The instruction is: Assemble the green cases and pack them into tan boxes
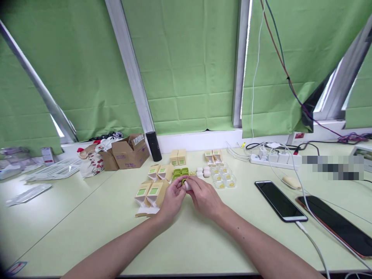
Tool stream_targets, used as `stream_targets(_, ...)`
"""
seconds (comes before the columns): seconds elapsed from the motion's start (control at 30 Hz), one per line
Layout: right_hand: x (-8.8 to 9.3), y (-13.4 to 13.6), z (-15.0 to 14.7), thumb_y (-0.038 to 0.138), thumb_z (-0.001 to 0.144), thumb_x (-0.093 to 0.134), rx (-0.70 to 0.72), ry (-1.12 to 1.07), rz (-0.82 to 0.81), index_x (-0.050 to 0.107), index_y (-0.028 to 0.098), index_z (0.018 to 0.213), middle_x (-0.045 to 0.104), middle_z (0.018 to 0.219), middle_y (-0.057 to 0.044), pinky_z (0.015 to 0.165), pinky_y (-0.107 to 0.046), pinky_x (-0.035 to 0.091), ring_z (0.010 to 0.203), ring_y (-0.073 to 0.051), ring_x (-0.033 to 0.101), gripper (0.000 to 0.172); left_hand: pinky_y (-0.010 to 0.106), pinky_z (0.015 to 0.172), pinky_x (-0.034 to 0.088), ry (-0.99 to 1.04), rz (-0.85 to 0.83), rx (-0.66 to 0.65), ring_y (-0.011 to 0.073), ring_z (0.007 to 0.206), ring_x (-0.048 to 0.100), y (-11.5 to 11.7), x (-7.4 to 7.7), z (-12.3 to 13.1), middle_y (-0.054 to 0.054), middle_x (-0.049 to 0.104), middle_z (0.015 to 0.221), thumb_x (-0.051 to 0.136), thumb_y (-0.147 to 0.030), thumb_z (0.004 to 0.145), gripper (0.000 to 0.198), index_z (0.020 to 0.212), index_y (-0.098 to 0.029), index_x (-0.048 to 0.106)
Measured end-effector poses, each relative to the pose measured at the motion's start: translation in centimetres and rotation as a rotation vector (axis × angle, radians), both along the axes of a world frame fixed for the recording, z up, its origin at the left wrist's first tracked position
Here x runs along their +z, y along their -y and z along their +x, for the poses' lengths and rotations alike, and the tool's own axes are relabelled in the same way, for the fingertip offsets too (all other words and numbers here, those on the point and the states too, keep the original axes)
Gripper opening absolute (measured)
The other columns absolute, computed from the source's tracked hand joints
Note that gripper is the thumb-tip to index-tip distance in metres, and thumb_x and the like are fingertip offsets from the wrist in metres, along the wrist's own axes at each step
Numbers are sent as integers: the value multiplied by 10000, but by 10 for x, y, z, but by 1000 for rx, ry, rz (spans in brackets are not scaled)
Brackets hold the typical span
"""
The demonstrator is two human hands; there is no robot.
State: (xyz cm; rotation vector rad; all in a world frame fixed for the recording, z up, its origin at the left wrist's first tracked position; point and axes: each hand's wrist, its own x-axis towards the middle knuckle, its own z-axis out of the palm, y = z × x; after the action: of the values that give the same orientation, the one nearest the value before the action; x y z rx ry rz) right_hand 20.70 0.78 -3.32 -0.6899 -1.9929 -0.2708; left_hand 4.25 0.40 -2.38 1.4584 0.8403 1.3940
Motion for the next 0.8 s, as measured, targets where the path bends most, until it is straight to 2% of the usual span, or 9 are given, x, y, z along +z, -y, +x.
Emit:
stream_targets(0.2, -2, 0, -2, 102, 1033, 506, 9, -25, -20, 535, 204, 1473, 718, 1348, -199, 977, -494, 675, 1263, -319, 722, 453, 407, 1012, 589, 3, 34, 49, 255, 1123, 731, 1, -3, 2, 123, 759, 1170, 771, -322, 906, 362, 1221, -180, 661)
stream_targets(0.4, -2, 1, -4, 93, 1029, 497, 0, -39, 1, 542, 195, 1445, 718, 1333, -200, 946, -478, 686, 1240, -317, 728, 430, 386, 987, 594, -15, 63, 82, 243, 1094, 734, 2, -5, 3, 109, 758, 1126, 748, -272, 903, 338, 1214, -182, 652)
stream_targets(0.53, -4, 1, -2, 128, 1045, 518, 8, -35, -12, 528, 204, 1482, 701, 1367, -190, 969, -481, 681, 1252, -315, 718, 444, 412, 1037, 585, -4, 60, 43, 264, 1160, 728, 2, -5, 1, 131, 753, 1211, 724, -351, 940, 361, 1252, -182, 654)
stream_targets(0.67, -6, -1, 2, 152, 1055, 532, 14, -35, -51, 504, 222, 1525, 687, 1388, -179, 990, -486, 677, 1275, -311, 703, 475, 446, 1112, 554, 18, 48, -47, 304, 1295, 677, 1, -6, -2, 162, 710, 1358, 697, -510, 971, 486, 1327, -182, 645)
stream_targets(0.8, -8, -2, 4, 112, 1029, 528, 30, -40, -80, 478, 225, 1537, 694, 1370, -173, 999, -508, 670, 1279, -313, 698, 523, 450, 1141, 533, 15, 35, -113, 324, 1341, 652, 1, -7, -3, 179, 681, 1416, 797, -557, 897, 625, 1367, -186, 618)
